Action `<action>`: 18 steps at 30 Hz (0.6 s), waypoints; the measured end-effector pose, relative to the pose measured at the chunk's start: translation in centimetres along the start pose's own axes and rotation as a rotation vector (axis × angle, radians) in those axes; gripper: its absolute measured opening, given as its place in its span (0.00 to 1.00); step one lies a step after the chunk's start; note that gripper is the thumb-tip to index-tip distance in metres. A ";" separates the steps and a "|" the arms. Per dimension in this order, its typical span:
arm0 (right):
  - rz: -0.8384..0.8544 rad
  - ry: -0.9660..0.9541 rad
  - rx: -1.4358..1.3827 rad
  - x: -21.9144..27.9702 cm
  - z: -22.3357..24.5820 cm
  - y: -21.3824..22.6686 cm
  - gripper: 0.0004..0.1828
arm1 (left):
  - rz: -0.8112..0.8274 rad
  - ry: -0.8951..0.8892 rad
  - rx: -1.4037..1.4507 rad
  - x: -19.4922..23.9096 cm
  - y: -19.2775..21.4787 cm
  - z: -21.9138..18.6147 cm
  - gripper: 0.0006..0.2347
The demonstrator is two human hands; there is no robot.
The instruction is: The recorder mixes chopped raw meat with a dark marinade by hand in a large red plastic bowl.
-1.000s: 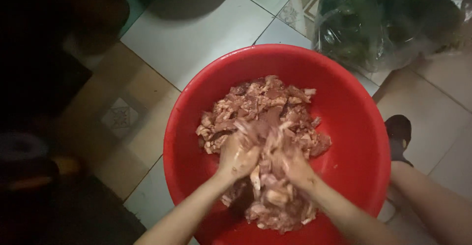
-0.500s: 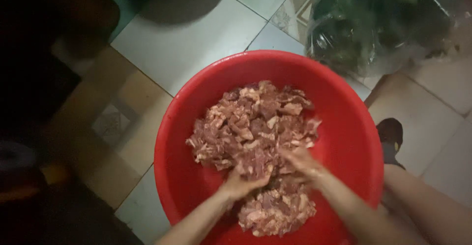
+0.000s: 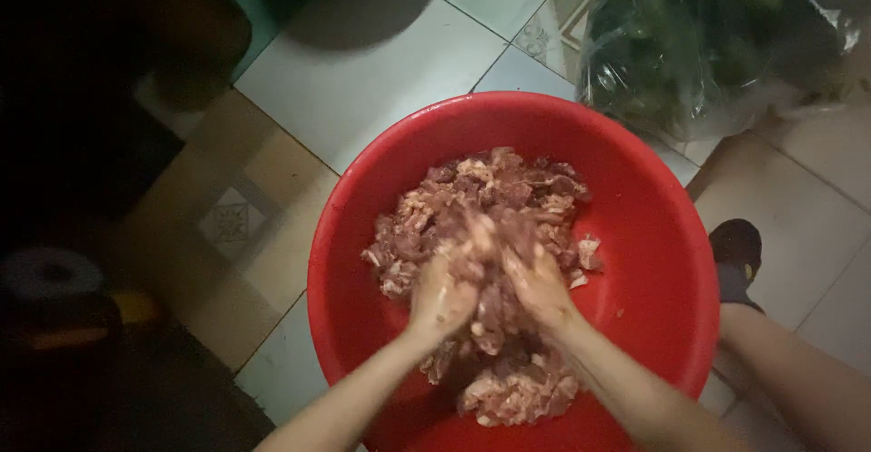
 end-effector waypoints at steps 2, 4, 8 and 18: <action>0.135 0.244 0.176 -3.7 1.6 -0.9 0.38 | -0.166 -0.146 0.021 -1.2 2.1 -0.6 0.13; 0.098 0.286 0.307 -3.5 6.9 -1.1 0.41 | -0.262 -0.154 -0.068 -3.3 2.9 3.3 0.12; -0.039 0.595 0.855 -9.3 7.4 5.9 0.52 | -0.631 -0.148 -0.288 -2.6 3.8 7.2 0.31; 0.170 -0.455 0.370 1.9 -13.4 6.7 0.74 | 0.363 0.590 0.193 3.6 -12.8 12.3 0.67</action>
Point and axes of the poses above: each hand's wrist, its own x-axis away from the middle knuckle, its own y-axis out of the back of the hand, z = x × y, the point moved 7 cm from there along -x, towards the middle knuckle, and after that the axes turned 9 degrees about -x, right-handed, at the moved point
